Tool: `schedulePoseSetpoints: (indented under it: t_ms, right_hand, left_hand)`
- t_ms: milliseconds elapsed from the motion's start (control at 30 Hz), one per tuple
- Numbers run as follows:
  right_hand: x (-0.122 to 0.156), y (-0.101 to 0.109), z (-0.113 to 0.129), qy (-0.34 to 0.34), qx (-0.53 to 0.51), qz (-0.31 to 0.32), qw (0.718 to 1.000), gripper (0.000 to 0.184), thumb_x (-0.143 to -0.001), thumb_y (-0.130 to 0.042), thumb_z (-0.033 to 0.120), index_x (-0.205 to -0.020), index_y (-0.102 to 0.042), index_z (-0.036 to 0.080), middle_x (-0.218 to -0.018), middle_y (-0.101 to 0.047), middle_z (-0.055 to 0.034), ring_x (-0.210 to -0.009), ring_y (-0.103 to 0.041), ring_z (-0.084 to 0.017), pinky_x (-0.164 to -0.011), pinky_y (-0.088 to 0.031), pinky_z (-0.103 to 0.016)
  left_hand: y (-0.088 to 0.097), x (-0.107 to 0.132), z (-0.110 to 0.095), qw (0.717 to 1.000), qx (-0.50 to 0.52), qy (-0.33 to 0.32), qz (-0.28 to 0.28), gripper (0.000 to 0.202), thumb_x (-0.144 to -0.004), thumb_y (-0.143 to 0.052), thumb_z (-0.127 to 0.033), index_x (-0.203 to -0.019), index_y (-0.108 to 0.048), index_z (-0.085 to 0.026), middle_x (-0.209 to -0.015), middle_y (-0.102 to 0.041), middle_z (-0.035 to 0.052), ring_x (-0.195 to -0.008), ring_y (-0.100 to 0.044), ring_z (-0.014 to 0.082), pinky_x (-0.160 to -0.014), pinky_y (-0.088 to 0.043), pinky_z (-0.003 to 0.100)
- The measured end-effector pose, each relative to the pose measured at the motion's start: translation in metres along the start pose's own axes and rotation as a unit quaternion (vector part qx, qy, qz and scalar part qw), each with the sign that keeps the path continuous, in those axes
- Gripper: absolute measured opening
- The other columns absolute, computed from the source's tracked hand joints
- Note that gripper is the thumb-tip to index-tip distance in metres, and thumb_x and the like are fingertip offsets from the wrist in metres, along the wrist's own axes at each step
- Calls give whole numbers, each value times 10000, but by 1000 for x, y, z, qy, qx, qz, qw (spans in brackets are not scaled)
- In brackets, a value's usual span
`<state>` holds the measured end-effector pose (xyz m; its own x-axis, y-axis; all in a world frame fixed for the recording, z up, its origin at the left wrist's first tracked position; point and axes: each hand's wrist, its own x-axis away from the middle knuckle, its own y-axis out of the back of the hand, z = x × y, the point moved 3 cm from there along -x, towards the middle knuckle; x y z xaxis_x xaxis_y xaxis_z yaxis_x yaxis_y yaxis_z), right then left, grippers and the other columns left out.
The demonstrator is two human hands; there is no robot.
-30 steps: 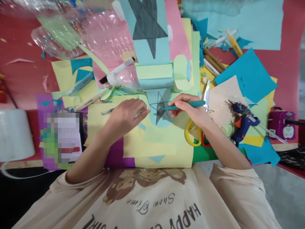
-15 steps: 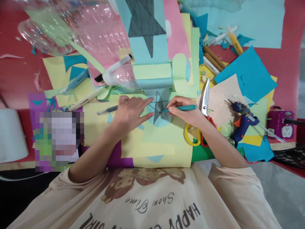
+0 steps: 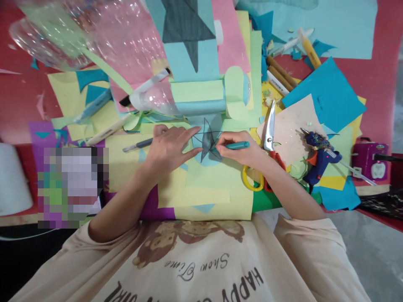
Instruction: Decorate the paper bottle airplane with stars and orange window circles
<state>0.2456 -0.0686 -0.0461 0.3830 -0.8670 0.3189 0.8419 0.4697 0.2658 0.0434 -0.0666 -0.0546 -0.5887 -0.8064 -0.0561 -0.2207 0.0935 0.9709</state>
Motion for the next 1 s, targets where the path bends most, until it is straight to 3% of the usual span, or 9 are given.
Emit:
schedulePoseSetpoints:
  t_ms: [733,1000]
  right_hand:
    - [0,2,1,23,10,-16,1000,100,-792,-593,228,-708,-591,175,-650,-583,13,-590,-473,-93,-535,-359,-225]
    - [0,1,-1,19,17,3,1000,136,-757,-582,187,-625,-551,178,-600,-554,31,-564,-446,-85,-530,-341,-228]
  left_hand:
    - [0,0,0,999,29,15,11,439,-928,-524,-472,-1274,-523,-202,-849,-666,46,-829,-617,238,-821,-318,388]
    - [-1,0,0,1000,12,11,10,436,-927,-535,-462,-1275,-515,-200,-831,-659,31,-808,-617,223,-826,-319,374]
